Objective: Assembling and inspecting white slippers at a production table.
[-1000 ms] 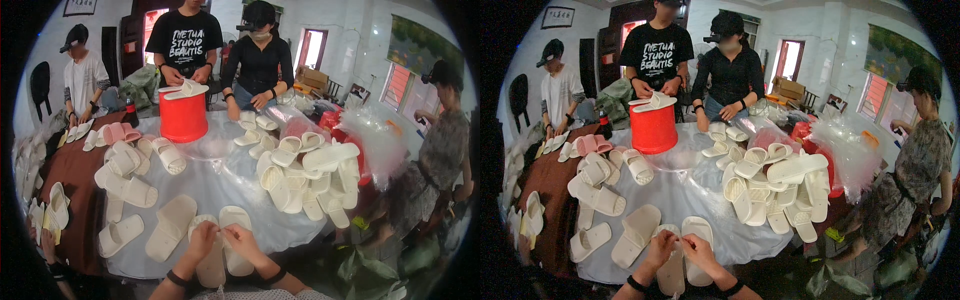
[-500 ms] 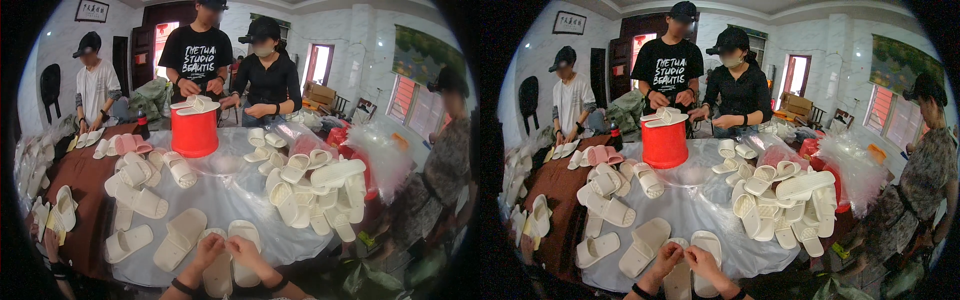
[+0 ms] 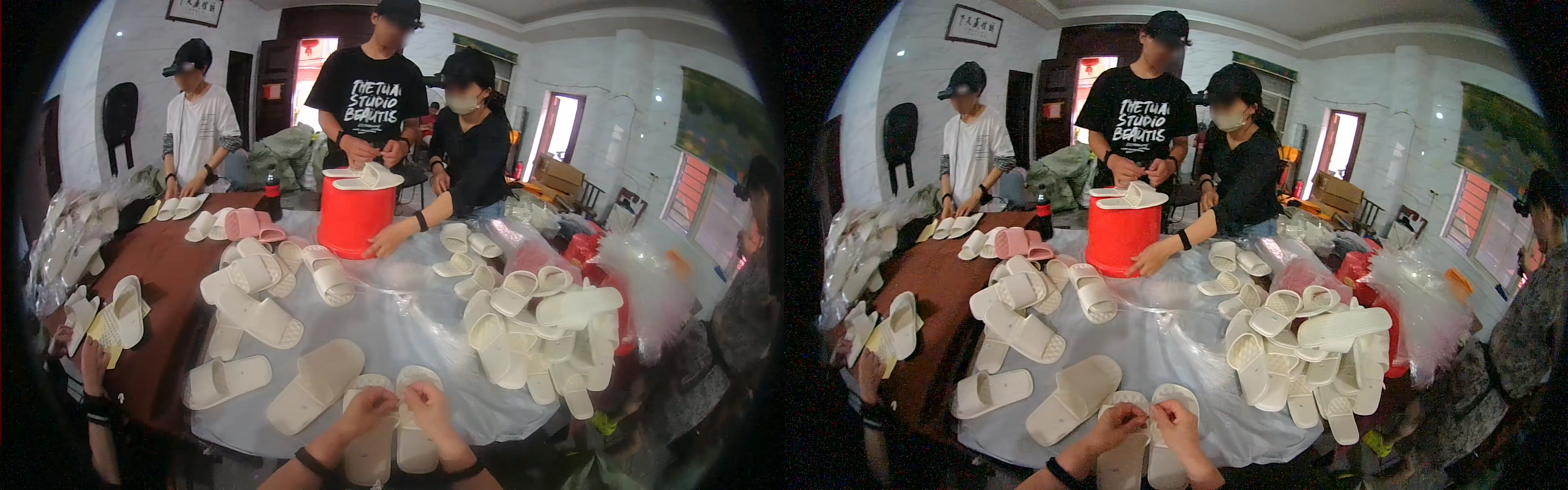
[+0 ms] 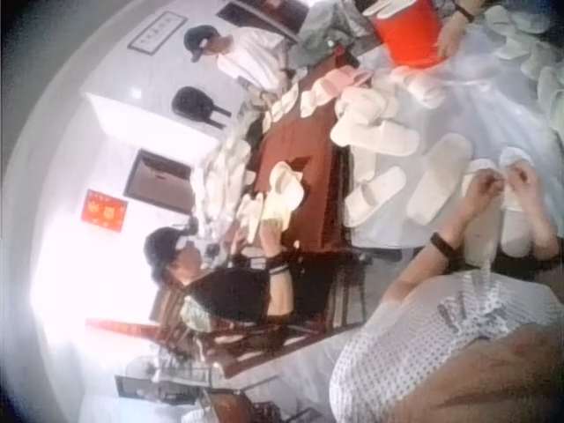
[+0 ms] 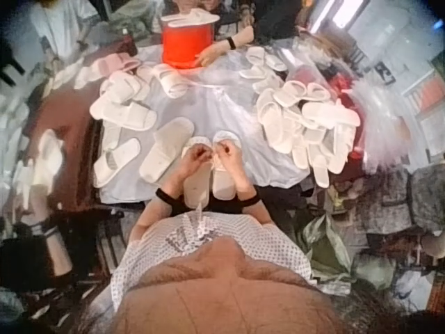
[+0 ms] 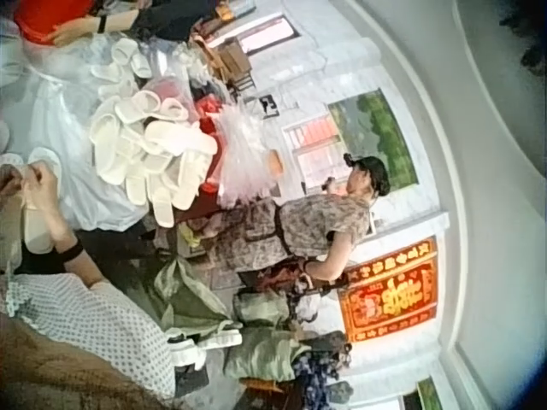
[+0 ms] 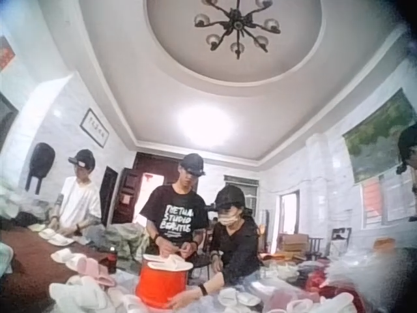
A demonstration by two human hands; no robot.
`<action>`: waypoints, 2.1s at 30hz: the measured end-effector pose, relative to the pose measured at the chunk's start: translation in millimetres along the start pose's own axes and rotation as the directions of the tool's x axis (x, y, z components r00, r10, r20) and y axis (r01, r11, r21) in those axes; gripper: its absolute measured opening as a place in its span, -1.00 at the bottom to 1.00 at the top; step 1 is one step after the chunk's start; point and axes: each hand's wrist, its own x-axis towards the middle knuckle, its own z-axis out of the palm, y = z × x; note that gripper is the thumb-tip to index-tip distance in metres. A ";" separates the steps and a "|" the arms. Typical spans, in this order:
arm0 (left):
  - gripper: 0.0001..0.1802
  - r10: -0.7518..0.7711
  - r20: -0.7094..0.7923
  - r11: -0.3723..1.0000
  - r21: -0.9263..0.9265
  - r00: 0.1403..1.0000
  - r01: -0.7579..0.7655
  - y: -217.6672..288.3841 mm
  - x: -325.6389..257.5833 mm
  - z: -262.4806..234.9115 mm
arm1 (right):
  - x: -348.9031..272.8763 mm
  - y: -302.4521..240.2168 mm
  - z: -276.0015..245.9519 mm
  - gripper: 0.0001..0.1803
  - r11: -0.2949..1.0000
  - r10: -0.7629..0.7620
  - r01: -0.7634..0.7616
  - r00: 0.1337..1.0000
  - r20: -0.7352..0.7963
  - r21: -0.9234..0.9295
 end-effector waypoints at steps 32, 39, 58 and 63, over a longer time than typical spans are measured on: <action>-0.89 0.019 -0.106 0.999 0.048 0.994 -0.014 11.3 -5.2 11.2 | -4.0 2.0 -4.5 -0.82 0.988 -0.040 0.051 0.996 0.077 -0.144; -0.84 0.002 -0.140 0.996 -0.084 0.990 -0.014 5.3 -4.8 9.9 | -16.4 -5.9 -4.5 -0.80 0.974 -0.108 0.110 0.994 0.019 -0.200; -0.83 0.419 -0.333 0.688 0.724 0.845 -0.056 36.2 -82.6 -16.1 | -41.3 4.0 -31.8 -0.66 0.859 -0.088 0.200 0.965 0.247 -0.472; -0.43 0.251 -0.322 0.599 0.793 0.913 0.115 2.2 -102.3 3.4 | -33.0 -7.2 -3.7 -0.60 0.738 -0.159 0.318 0.939 0.305 -0.595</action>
